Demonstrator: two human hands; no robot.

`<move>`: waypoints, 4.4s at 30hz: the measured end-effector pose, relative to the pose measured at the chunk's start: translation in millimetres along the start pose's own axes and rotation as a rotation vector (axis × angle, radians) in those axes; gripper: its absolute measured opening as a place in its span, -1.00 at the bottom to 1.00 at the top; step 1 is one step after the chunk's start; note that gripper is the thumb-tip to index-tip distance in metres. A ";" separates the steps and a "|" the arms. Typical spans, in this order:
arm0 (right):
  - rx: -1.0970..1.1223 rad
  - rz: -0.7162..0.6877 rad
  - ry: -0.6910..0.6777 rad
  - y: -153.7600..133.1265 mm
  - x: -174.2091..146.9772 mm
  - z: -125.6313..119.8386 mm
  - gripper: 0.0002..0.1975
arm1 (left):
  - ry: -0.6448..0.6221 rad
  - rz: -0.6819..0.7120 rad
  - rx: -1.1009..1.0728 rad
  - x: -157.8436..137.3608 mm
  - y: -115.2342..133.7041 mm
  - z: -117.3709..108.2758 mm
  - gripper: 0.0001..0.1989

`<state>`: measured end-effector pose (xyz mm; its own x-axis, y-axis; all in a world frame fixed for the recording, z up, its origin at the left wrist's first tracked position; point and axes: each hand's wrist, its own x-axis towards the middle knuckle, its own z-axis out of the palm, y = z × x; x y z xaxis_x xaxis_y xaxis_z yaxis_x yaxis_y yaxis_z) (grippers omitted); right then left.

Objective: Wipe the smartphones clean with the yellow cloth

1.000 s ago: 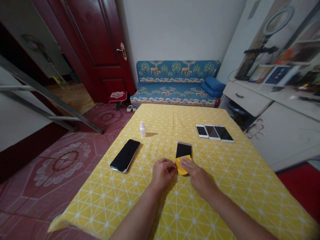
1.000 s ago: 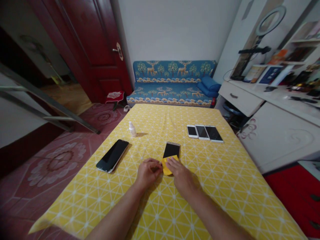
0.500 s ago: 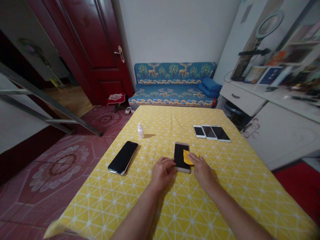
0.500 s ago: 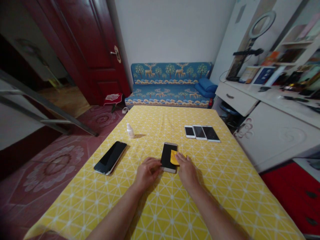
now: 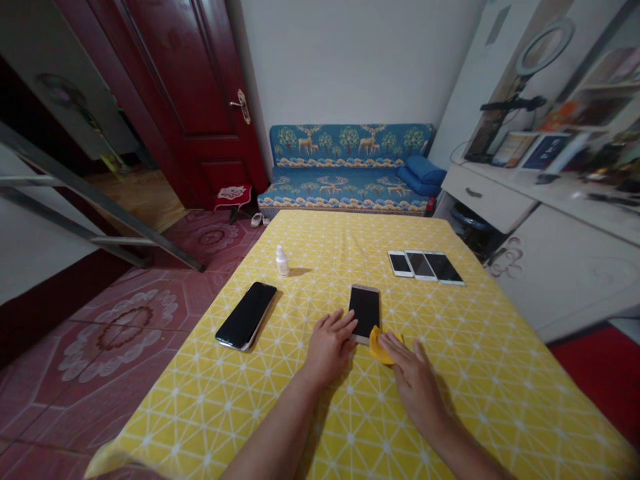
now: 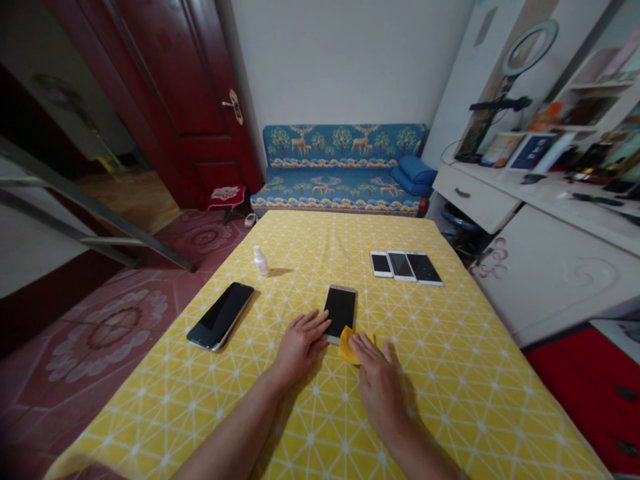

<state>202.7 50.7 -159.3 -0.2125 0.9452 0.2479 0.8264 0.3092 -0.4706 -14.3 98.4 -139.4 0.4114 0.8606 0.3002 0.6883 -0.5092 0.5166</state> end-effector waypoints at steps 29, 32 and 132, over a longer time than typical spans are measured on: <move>0.018 0.067 -0.135 4.3 53.3 -11.9 -0.48 | 0.231 -0.067 -0.057 -4.0 -3.7 6.0 -0.71; 0.006 0.057 -0.118 2.8 42.1 -10.9 -0.44 | 0.263 -0.049 -0.038 -3.4 -3.1 6.6 -0.77; -0.099 -0.015 -0.172 -1.0 165.5 1.2 -0.43 | 0.172 0.098 -0.146 -0.9 -4.2 13.7 -0.76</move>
<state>166.1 206.9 -118.8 -0.3040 0.9472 0.1021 0.8679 0.3196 -0.3802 -9.4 99.7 -152.9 0.3558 0.8016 0.4804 0.5513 -0.5951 0.5847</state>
